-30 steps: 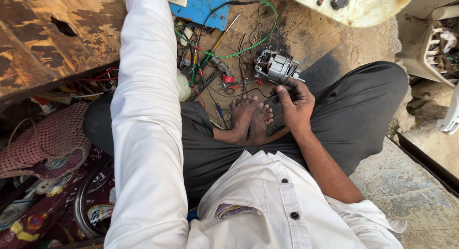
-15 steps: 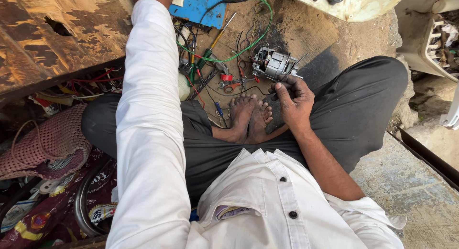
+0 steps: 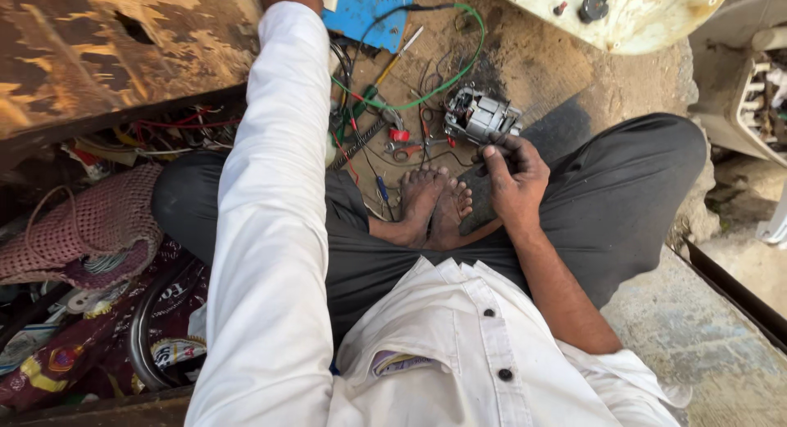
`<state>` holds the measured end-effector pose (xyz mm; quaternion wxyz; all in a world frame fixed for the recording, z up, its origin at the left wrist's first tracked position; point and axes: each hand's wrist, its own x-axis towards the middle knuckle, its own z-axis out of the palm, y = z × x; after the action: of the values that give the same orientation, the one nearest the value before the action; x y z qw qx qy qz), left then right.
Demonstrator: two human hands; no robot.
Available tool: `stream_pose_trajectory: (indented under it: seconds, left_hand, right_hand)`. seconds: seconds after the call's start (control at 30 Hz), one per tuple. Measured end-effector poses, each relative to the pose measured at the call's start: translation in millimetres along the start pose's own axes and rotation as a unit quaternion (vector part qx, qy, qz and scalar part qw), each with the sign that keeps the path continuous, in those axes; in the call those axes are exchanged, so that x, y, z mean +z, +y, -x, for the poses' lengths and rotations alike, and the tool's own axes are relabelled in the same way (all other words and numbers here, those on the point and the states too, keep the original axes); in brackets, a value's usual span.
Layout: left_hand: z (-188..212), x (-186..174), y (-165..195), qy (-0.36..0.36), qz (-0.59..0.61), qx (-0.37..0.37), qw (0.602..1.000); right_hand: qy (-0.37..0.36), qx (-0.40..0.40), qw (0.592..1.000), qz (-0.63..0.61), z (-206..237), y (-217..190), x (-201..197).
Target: The person sits on the ground working on a small electric motor. They connect wires to a bulb test board, hold and turn the motor to inspect it, handle its parts and wires, and near the end rub a small block against a component in their hands.
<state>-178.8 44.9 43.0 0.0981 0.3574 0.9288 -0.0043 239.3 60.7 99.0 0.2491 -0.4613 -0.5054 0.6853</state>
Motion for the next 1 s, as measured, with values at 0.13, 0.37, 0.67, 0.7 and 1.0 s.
stream_pose_trajectory:
  seconds: [0.13, 0.37, 0.67, 0.7, 1.0]
  left_hand:
    - [39.9, -22.2, 37.2, 0.029, 0.104, 0.06, 0.992]
    - [205.3, -48.2, 102.7, -0.143, 0.514, 0.076, 0.842]
    - [236.2, -1.0, 79.7, -0.061, 0.715, -0.098, 0.689]
    - [233.7, -1.2, 71.8, -0.034, 0.706, -0.114, 0.699]
    - [241.9, -18.7, 26.7, 0.136, 0.721, -0.159, 0.661]
  right_hand:
    - [-0.013, -0.045, 0.998, 0.041, -3.3, -6.3, 6.8]
    - [-0.06, -0.071, 0.996, 0.012, -17.9, -14.4, 59.8]
    - [-0.13, -0.025, 0.988, 0.084, -7.8, -8.3, 79.1]
    - [-0.134, -0.03, 0.989, 0.062, -8.8, -2.2, 81.9]
    - [-0.331, -0.296, 0.784, 0.434, -57.9, 81.6, 153.7]
